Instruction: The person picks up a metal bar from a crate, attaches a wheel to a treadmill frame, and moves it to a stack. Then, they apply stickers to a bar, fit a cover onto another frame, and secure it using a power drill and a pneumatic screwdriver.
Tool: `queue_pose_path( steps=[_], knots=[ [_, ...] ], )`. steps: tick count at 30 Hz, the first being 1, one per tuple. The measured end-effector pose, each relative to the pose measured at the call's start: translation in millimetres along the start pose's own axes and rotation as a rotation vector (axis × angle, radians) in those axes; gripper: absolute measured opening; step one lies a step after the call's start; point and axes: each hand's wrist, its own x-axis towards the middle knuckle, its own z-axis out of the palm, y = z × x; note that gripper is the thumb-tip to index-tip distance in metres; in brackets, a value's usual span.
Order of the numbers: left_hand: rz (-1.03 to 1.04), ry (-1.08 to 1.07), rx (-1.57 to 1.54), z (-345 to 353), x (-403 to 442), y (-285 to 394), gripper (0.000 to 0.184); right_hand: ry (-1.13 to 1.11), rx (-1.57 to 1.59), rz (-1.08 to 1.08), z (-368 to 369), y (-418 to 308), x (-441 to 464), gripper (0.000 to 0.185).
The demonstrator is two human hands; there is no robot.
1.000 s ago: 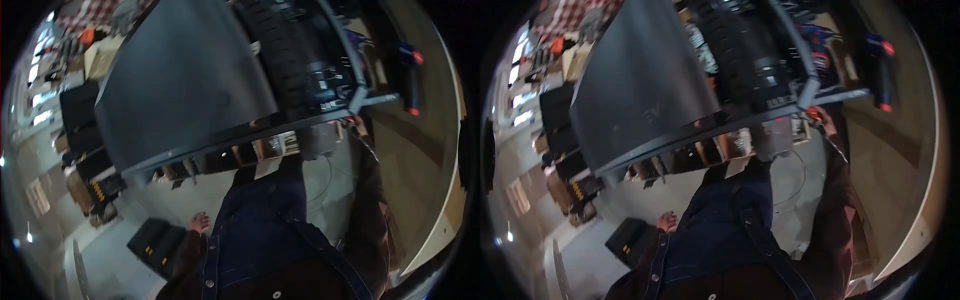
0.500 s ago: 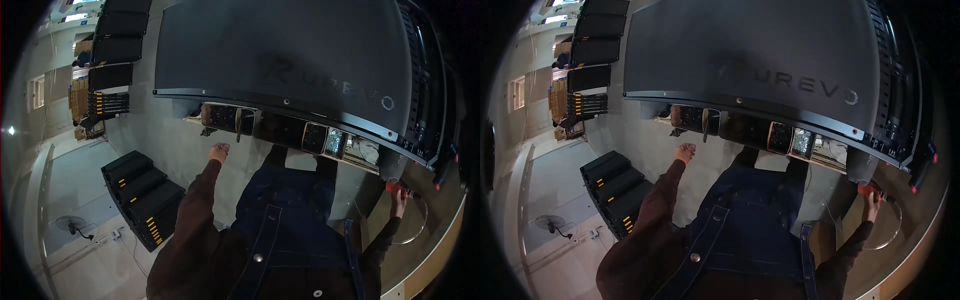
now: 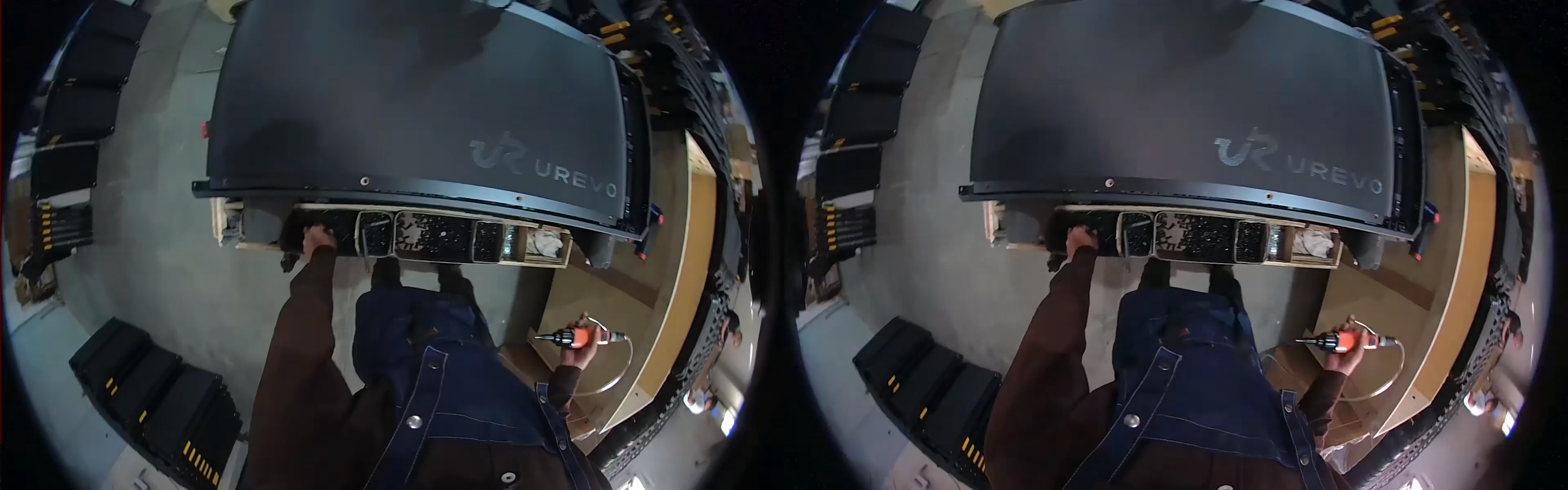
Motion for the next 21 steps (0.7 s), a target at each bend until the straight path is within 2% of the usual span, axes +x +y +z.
queue_pose_path(
  steps=[1,2,3,5,6,8,10,12,14,15,18,21],
  knots=[
    [0.07,-0.027,-0.026,1.8,2.4,-5.1,0.025,0.251,-0.081,-0.205,2.0,15.9,1.6,0.044],
    [-0.027,0.013,-0.216,-2.8,-2.8,-2.8,0.015,0.178,-0.101,-0.211,26.9,27.9,-1.6,0.036],
    [0.001,-0.025,-0.172,-10.8,-3.8,-1.6,0.018,0.094,-0.022,-0.186,38.0,36.9,0.5,0.034],
    [0.086,0.046,-0.116,6.9,2.2,-18.8,0.02,0.11,-0.042,-0.199,69.8,47.6,0.3,0.033],
    [0.064,0.081,-0.38,41.4,21.1,-46.8,0.021,0.095,-0.057,-0.212,85.1,49.8,3.5,0.032],
    [0.06,0.109,-0.651,64.6,30.9,-58.4,0.022,0.005,-0.06,-0.265,138.5,53.1,1.5,0.032],
    [0.091,-0.267,-0.955,-0.4,-19.6,2.2,0.021,-0.065,-0.016,-0.294,177.0,56.3,8.1,0.032],
    [0.226,-0.562,-1.103,-60.6,-80.5,65.9,0.021,-0.138,0.03,-0.294,222.8,58.7,11.7,0.032],
    [0.335,-0.734,-1.206,-116.5,-141.2,128.7,0.024,-0.387,0.097,-0.279,254.1,58.3,24.6,0.032],
    [0.368,-0.802,-1.246,-133.4,-165.6,152.4,0.025,-0.342,0.079,-0.278,266.2,56.3,25.8,0.031],
    [0.424,-1.044,-1.442,-160.0,-218.9,197.4,0.027,-0.391,0.163,-0.241,303.7,48.0,22.4,0.03],
    [0.46,-1.109,-1.651,-168.4,-249.8,225.4,0.028,-0.439,0.169,-0.228,312.3,36.2,22.9,0.029]
  ],
)
